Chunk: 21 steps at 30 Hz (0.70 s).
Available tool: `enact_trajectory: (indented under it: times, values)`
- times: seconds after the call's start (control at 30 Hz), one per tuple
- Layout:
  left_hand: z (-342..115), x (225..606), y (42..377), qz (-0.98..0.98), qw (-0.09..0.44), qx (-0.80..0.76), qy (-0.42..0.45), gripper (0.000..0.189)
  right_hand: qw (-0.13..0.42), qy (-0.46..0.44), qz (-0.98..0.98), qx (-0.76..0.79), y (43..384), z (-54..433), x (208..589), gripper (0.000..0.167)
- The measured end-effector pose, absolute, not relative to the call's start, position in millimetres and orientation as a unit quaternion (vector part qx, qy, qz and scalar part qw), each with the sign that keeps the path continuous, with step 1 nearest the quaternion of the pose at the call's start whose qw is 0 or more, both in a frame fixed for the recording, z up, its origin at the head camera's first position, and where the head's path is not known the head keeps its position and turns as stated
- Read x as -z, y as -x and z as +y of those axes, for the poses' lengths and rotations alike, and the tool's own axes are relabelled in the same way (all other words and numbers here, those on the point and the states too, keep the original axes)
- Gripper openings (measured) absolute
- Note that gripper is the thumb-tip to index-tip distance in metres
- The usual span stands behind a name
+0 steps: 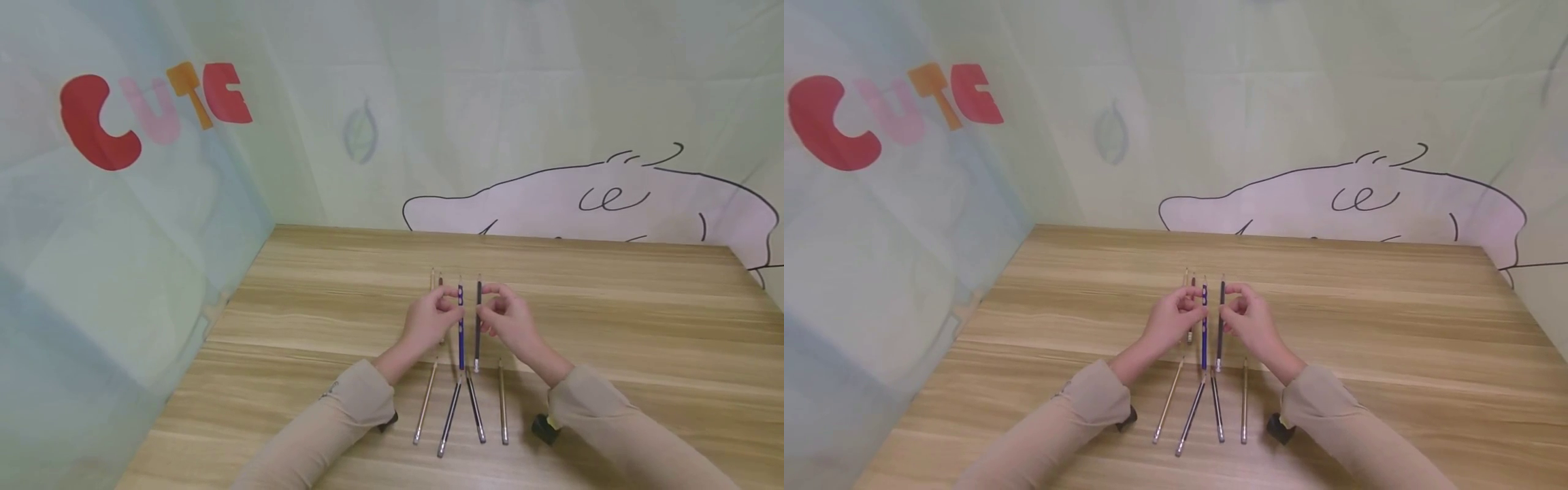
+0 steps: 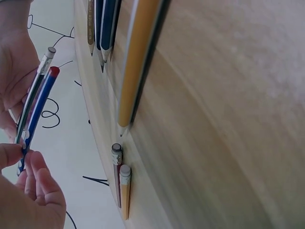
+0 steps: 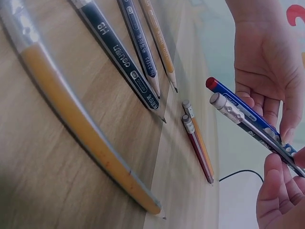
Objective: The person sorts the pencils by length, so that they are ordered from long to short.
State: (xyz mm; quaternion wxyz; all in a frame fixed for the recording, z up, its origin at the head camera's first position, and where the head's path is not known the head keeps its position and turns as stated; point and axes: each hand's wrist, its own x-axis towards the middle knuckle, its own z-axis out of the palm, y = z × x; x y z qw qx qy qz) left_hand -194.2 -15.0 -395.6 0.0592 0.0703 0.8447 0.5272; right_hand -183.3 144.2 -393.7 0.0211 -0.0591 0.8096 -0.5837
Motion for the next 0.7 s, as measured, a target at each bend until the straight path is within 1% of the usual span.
enact_trajectory:
  times: [0.37, 0.7]
  values:
    - [-12.2, 396.0, 196.9, 0.850, 0.053, -0.521, -0.060, 0.029, 0.023, 0.055, 0.806, 0.589, 186.5, 142.7, 396.3, 0.033]
    - [-10.4, 397.2, 196.9, 0.849, 0.054, -0.521, -0.071, 0.030, 0.026, 0.051, 0.804, 0.592, 187.0, 142.0, 396.5, 0.033]
